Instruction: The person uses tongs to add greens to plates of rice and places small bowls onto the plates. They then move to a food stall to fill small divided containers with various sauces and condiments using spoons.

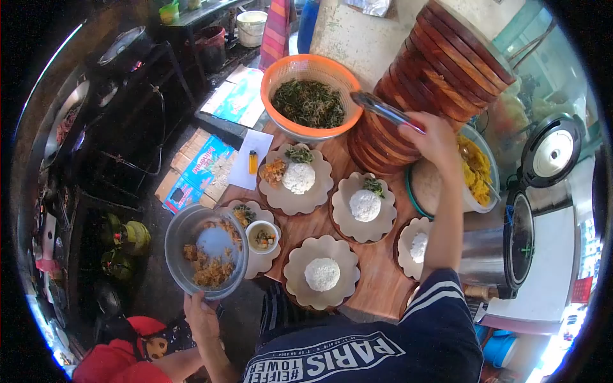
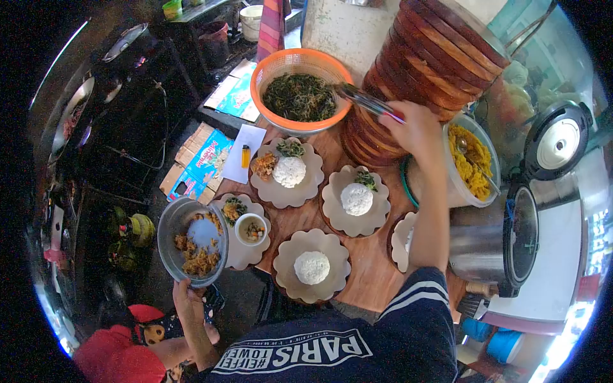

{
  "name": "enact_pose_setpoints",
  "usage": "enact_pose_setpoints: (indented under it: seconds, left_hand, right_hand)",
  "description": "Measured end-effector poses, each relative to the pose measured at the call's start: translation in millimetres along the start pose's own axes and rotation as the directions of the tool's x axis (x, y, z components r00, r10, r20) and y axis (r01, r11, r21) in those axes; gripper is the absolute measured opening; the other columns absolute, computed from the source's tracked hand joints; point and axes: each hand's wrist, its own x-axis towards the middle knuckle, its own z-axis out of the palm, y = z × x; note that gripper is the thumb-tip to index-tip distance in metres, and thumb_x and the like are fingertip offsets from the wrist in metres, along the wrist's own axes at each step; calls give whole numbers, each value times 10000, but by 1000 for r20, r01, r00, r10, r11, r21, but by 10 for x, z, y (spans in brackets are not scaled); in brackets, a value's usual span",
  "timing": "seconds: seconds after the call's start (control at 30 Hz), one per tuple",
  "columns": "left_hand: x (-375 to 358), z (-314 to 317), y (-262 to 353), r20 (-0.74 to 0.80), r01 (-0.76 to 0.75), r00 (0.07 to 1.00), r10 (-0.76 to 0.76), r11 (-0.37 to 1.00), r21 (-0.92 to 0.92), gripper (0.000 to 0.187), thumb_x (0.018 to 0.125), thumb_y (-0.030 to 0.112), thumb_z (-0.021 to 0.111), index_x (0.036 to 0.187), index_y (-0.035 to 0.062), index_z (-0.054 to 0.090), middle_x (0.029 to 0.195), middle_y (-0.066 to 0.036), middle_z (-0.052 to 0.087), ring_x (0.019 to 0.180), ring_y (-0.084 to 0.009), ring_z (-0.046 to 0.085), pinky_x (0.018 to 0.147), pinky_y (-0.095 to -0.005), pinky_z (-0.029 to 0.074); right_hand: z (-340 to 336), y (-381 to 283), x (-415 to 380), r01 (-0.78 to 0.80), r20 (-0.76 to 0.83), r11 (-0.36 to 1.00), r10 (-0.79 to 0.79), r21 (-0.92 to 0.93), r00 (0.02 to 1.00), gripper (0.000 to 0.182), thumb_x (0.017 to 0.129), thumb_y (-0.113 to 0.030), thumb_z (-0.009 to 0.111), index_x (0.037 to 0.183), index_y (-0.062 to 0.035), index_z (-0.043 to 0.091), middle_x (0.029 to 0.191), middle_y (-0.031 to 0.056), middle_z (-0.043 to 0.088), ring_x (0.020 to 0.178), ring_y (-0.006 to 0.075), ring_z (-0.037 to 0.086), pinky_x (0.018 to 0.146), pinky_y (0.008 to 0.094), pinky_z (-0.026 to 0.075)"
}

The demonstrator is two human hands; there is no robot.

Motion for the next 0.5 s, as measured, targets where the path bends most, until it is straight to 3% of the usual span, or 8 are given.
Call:
enact_pose_setpoints:
  seconds: [0.07,0.1,0.23,0.3,0.37,0.43,0.5]
  left_hand:
    - [-15,64,26,-37,7,999,-6,1000,17,406,867,82,482,1271,52,452,1163,-61,563,964,-164,593,756,-331,539]
    - [-69,22,-7,-51,28,998,-28,1000,-4,406,867,82,482,1271,52,452,1163,-61,563,964,-164,593,756,-331,539]
    - [-36,-141,26,-104,-2,995,7,999,43,403,865,80,481,1266,49,457,1148,-60,570,954,-157,595,691,-304,538]
    - [-60,-164,36,-138,-17,990,21,999,34,402,865,83,482,1266,49,457,1147,-61,571,953,-155,596,668,-296,537]
    - [-71,-200,53,-195,-4,981,5,1000,6,405,864,86,487,1267,51,458,1142,-58,574,936,-155,603,636,-282,535]
    - [-49,-231,21,-187,-43,981,46,999,16,408,864,81,486,1270,49,457,1132,-56,579,916,-159,610,633,-284,544]
    - [-75,-195,44,-265,-25,964,18,999,-22,408,864,74,481,1270,46,457,1127,-62,581,906,-162,614,635,-296,555]
  right_hand:
    - [319,-109,353,-50,-110,946,16,-319,994,302,780,-330,696,1001,-124,708,932,156,681,910,292,659,789,422,514]
    - [494,-102,557,-60,-81,922,31,-382,996,267,773,-303,696,967,-121,713,912,159,682,903,298,659,779,427,515]
    - [1257,-166,1303,39,-49,931,-61,-363,997,186,772,-208,672,894,-76,721,894,174,683,896,310,659,759,428,523]
    - [1529,-207,1593,81,67,798,-51,-598,996,191,769,-210,655,871,-57,708,880,164,678,870,332,655,738,430,518]
    - [1730,-251,1735,116,50,797,-107,-593,993,194,788,-159,622,859,1,706,893,174,681,880,333,658,768,423,523]
    - [1758,-466,1710,19,77,781,37,-625,996,147,807,-72,601,874,-40,727,869,149,696,869,282,678,722,394,545]
    - [1785,-530,1750,-54,22,803,84,-593,996,144,818,-91,600,868,-54,730,864,141,699,860,263,683,710,410,546]
